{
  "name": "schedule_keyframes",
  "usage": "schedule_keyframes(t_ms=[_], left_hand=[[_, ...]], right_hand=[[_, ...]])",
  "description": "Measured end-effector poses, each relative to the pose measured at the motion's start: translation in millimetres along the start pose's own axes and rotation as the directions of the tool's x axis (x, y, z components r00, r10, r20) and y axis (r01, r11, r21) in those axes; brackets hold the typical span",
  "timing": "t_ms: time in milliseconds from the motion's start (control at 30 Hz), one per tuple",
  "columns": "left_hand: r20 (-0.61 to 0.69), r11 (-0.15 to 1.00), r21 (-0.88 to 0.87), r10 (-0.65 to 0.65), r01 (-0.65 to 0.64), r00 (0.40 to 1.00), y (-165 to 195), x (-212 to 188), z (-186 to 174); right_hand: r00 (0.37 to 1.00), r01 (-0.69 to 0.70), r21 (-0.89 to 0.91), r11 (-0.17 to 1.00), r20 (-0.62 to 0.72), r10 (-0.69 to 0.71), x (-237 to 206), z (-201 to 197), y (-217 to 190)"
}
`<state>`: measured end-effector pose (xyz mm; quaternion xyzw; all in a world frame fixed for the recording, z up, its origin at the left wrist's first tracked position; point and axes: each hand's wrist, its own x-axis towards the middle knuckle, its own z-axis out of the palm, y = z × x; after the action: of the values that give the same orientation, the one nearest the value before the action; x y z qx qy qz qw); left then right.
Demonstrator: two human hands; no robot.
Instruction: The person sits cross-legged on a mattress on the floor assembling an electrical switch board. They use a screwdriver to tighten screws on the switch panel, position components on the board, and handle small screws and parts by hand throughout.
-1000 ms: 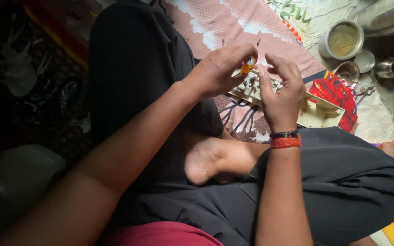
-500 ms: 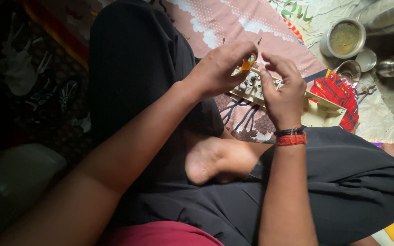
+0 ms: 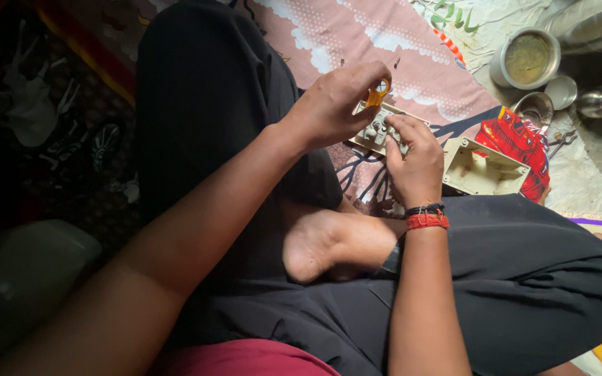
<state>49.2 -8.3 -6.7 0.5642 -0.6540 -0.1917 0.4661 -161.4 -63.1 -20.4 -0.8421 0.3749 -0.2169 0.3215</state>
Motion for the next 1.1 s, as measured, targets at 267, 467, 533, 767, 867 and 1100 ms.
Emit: schedule_keyframes(t_ms=[267,467,533,767,867,1100], left_hand=[[0.009,1.0,-0.002,-0.004,0.004,1.0,-3.2,0.0,4.5],[0.016,1.0,0.004,0.013,-0.013,1.0,-5.8,-0.6,7.7],[0.004,1.0,0.005,0.014,-0.014,1.0,-5.9,-0.5,7.9],[0.01,1.0,-0.02,0.014,-0.013,1.0,-3.0,1.6,7.8],[0.021,1.0,-0.009,0.005,-0.005,1.0,-2.3,2.2,9.9],[-0.01,0.999,0.044,0.024,-0.024,1.0,-10.2,0.4,17.7]], right_hand=[[1.0,-0.007,-0.018,1.0,0.003,0.007,0.4,-0.2,-1.7],[1.0,0.017,-0.033,0.999,0.006,-0.017,0.1,-0.8,3.0],[1.0,0.018,-0.037,0.999,0.009,-0.017,0.0,-0.6,5.4],[1.0,0.025,-0.055,0.998,0.01,-0.024,-0.6,-1.3,8.7],[1.0,0.012,-0.049,0.999,0.011,-0.011,1.3,-2.6,2.0],[0.998,0.056,0.181,0.982,-0.012,-0.055,21.5,-29.9,-37.5]])
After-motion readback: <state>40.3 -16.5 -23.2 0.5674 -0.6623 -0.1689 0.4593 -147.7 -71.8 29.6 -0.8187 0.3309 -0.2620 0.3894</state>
